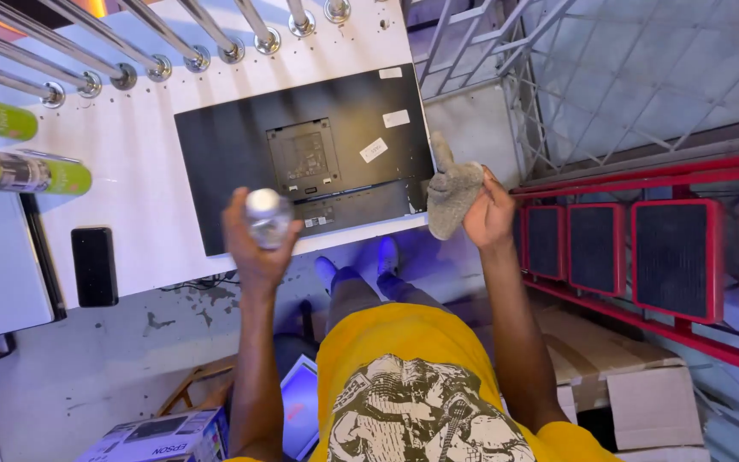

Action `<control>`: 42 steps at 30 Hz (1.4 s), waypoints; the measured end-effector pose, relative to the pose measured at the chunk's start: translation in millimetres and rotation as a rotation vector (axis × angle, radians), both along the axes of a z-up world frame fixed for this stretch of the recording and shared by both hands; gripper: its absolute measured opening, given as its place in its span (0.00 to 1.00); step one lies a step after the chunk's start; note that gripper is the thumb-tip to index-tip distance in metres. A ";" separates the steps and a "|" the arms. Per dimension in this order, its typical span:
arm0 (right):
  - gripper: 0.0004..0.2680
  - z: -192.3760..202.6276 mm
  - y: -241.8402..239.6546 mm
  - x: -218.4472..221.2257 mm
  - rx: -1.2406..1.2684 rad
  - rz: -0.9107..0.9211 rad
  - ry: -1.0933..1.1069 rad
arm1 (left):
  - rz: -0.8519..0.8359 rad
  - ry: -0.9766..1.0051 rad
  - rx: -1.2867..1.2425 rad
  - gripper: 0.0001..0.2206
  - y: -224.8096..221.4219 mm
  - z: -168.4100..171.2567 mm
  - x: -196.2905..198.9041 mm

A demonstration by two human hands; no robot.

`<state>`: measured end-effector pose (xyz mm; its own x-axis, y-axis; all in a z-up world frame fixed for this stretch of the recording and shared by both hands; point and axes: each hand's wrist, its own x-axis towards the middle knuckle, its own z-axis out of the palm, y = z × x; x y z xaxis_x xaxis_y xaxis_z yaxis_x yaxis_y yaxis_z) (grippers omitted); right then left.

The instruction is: Cleaning the back of a computer monitor using a cloth and liquid on a workbench.

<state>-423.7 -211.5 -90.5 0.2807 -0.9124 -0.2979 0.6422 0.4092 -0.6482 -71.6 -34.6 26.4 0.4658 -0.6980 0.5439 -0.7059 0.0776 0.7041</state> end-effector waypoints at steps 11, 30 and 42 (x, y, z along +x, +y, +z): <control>0.17 9.6 1.6 30.4 -0.097 -0.096 0.083 | -0.418 -0.082 0.436 0.36 -62.5 11.9 -98.3; 0.09 -3.8 -9.9 24.5 -0.025 -0.048 0.113 | -0.447 -0.537 1.152 0.31 -118.3 -9.6 -64.5; 0.08 9.4 2.5 11.0 0.019 -0.066 0.096 | -0.621 -0.557 1.240 0.32 -83.2 -4.1 -83.0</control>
